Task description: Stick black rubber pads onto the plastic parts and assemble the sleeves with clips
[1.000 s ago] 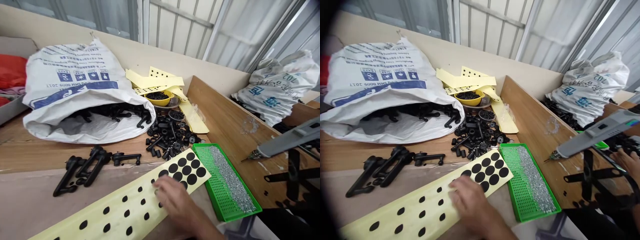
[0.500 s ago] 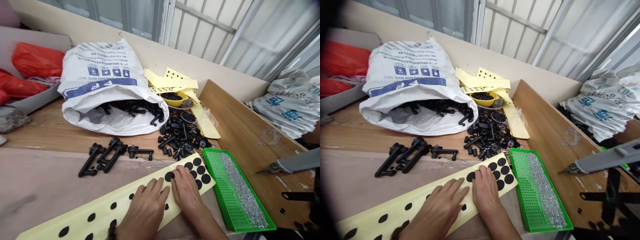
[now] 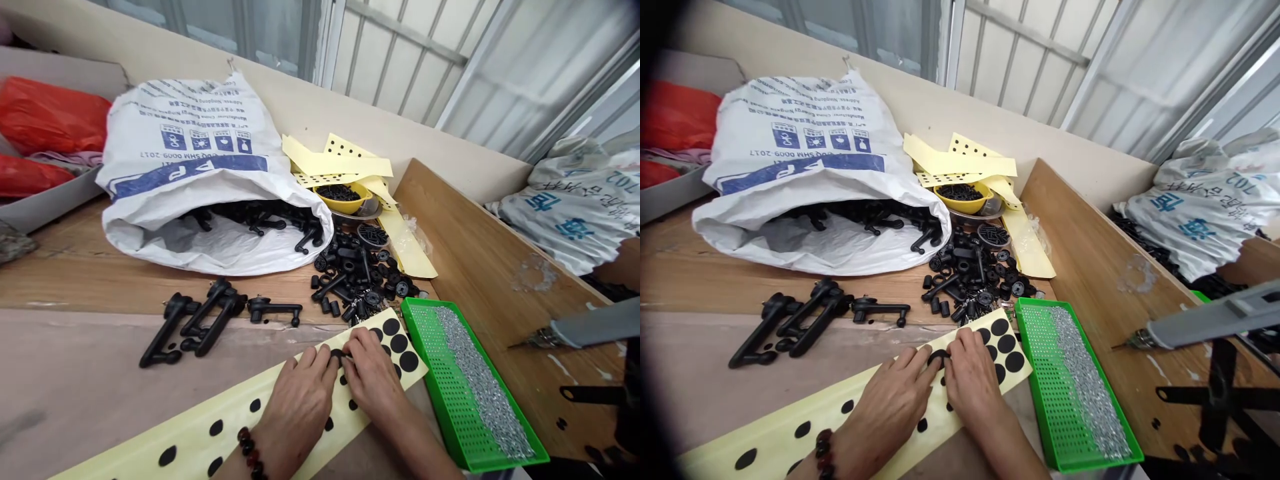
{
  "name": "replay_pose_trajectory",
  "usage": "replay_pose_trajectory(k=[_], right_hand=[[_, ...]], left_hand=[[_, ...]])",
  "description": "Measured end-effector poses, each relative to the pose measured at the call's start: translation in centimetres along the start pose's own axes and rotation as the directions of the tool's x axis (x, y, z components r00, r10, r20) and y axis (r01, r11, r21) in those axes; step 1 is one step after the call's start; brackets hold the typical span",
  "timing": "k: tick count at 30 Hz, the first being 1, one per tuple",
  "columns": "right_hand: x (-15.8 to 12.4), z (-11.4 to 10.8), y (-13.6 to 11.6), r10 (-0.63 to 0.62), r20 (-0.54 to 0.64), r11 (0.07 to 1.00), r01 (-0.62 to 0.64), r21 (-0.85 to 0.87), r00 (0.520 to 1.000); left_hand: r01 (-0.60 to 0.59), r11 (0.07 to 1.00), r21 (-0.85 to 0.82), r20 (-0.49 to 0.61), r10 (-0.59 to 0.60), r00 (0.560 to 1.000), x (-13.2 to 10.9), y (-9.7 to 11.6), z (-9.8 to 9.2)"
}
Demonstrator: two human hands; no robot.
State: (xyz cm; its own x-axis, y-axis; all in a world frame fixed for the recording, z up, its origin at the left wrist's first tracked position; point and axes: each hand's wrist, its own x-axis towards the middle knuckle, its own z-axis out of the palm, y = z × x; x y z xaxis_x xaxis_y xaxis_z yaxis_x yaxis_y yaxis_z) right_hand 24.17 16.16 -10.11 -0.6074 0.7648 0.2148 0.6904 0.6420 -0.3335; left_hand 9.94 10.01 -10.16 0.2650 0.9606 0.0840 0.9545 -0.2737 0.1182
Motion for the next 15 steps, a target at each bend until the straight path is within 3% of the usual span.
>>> replay_pose_trajectory(k=[5,11,15], right_hand=[[0.37,0.34,-0.18,0.008,-0.025,0.999,-0.009,-0.037,1.000],[0.31,0.21,-0.36,0.026,0.001,0.981,-0.026,0.194,1.000],[0.14,0.03,-0.39,0.030,0.060,0.970,-0.044,0.240,0.998]], left_hand=[[-0.009,1.000,0.012,0.006,0.009,1.000,-0.01,-0.22,0.38],[-0.021,1.000,0.017,0.009,0.020,1.000,-0.11,-0.47,0.78],[-0.023,1.000,0.013,0.008,0.023,1.000,-0.22,-0.56,0.69]])
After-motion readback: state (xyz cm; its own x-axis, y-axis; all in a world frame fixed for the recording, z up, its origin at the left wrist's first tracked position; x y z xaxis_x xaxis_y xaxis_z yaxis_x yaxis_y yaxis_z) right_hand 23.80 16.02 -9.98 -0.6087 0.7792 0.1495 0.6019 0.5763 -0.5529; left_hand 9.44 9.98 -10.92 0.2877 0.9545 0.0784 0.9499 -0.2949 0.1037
